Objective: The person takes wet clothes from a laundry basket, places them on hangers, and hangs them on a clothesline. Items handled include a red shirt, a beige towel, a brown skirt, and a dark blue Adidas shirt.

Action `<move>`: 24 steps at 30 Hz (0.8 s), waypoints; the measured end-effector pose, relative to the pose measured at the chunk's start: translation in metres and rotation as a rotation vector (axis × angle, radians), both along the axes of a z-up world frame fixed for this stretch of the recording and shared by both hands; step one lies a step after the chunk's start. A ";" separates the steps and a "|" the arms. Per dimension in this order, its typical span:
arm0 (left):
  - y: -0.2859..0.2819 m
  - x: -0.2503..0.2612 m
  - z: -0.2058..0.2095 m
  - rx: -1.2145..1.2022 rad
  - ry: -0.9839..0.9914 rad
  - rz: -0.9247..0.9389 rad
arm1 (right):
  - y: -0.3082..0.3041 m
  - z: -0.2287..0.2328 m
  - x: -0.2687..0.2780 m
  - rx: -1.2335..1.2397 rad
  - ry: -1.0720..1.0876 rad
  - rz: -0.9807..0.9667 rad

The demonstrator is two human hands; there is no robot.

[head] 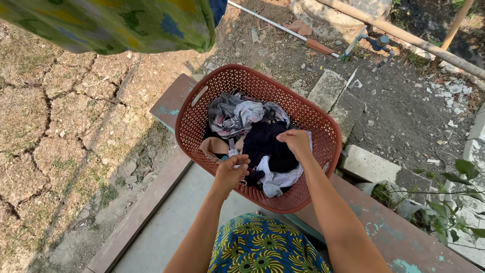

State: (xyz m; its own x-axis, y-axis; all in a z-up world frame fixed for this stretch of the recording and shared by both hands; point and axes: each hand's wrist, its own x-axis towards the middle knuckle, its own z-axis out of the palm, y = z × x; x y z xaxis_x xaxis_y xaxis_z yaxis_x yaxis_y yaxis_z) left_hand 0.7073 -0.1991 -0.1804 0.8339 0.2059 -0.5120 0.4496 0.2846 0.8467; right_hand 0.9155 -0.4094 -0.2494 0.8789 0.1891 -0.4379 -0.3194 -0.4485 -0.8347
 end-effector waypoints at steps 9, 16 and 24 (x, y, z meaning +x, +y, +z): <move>-0.024 0.049 0.019 -1.038 0.019 0.368 | -0.021 0.258 -0.054 0.844 -0.039 0.375; -0.007 0.054 0.042 -1.206 -0.387 0.125 | -0.058 0.281 -0.070 0.171 -0.344 0.152; -0.022 0.007 0.147 -0.900 -0.328 -0.114 | 0.019 0.275 -0.149 0.486 -0.480 0.273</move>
State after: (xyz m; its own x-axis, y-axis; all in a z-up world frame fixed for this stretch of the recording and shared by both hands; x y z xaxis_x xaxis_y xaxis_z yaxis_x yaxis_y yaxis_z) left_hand 0.7138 -0.2212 -0.0339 0.9544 -0.2407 -0.1764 0.2942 0.8579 0.4212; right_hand 0.7664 -0.3901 0.0254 0.8466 0.5034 0.1727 0.2018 -0.0034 -0.9794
